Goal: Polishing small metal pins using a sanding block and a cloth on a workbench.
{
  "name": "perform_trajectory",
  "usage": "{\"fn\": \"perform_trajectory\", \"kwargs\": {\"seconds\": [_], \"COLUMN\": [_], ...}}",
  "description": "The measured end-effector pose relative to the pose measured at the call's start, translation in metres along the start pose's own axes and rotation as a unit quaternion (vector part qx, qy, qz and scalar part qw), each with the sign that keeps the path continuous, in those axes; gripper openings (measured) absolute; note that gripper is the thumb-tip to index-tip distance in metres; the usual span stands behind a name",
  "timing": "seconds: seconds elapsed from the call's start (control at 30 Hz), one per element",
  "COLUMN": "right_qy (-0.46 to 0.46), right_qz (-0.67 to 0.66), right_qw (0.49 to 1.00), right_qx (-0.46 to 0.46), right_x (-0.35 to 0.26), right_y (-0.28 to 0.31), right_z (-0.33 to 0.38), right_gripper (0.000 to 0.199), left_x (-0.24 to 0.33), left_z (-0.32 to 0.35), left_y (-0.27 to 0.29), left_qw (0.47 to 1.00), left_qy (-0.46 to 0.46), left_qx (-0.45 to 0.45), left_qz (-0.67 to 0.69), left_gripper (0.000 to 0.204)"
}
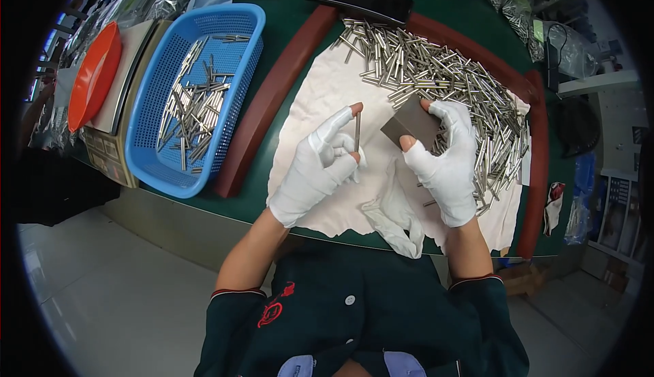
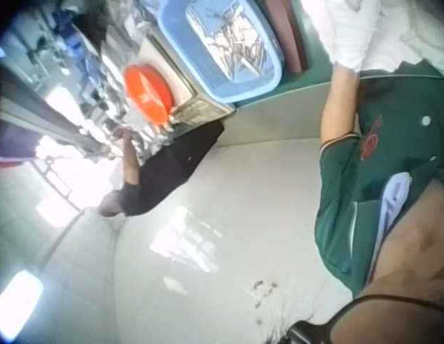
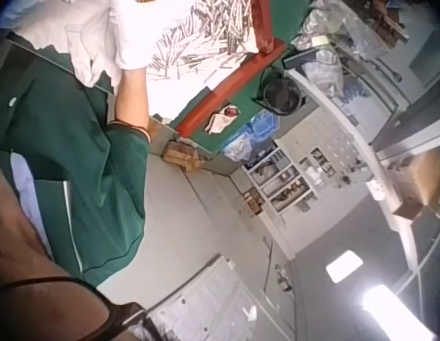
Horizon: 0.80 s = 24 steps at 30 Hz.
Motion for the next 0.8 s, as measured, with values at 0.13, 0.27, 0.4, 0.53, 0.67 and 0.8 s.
{"fn": "perform_trajectory", "kwargs": {"seconds": [0.13, 0.27, 0.4, 0.53, 0.67, 0.8], "right_qy": [-0.016, -0.021, -0.013, -0.007, -0.022, -0.036], "right_qz": [-0.063, -0.051, -0.051, -0.034, -0.071, -0.112], "right_qw": [0.998, 0.998, 0.998, 0.999, 0.996, 0.990], "right_qx": [-0.008, -0.021, -0.018, -0.030, -0.038, -0.078], "right_x": [0.002, -0.001, 0.001, 0.001, -0.004, -0.008], "right_y": [-0.001, 0.001, 0.001, 0.001, 0.002, 0.002], "right_z": [0.000, 0.000, 0.001, 0.001, 0.001, 0.001], "right_gripper": [0.051, 0.051, 0.052, 0.053, 0.053, 0.054], "left_x": [-0.002, -0.002, -0.003, -0.005, -0.009, -0.011], "left_z": [0.002, 0.002, 0.001, 0.000, 0.000, 0.000], "left_y": [0.001, 0.000, 0.004, 0.005, 0.007, 0.003], "left_qw": [0.995, 0.992, 0.996, 0.999, 0.998, 0.996], "left_qy": [-0.024, -0.056, -0.012, 0.007, 0.011, -0.016], "left_qx": [-0.001, 0.018, 0.022, 0.020, 0.028, 0.033], "left_qz": [-0.100, -0.107, -0.083, -0.026, -0.048, -0.085], "left_gripper": [0.060, 0.057, 0.054, 0.048, 0.040, 0.029]}}
Point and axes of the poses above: each hand's wrist, its own z-axis away from the middle knuckle, its own y-axis out of the back of the hand, x = y × z, the point moved 2 cm from there along -z, towards the middle knuckle, and after that the axes turned 3 degrees about -z, right-handed, at the moved point
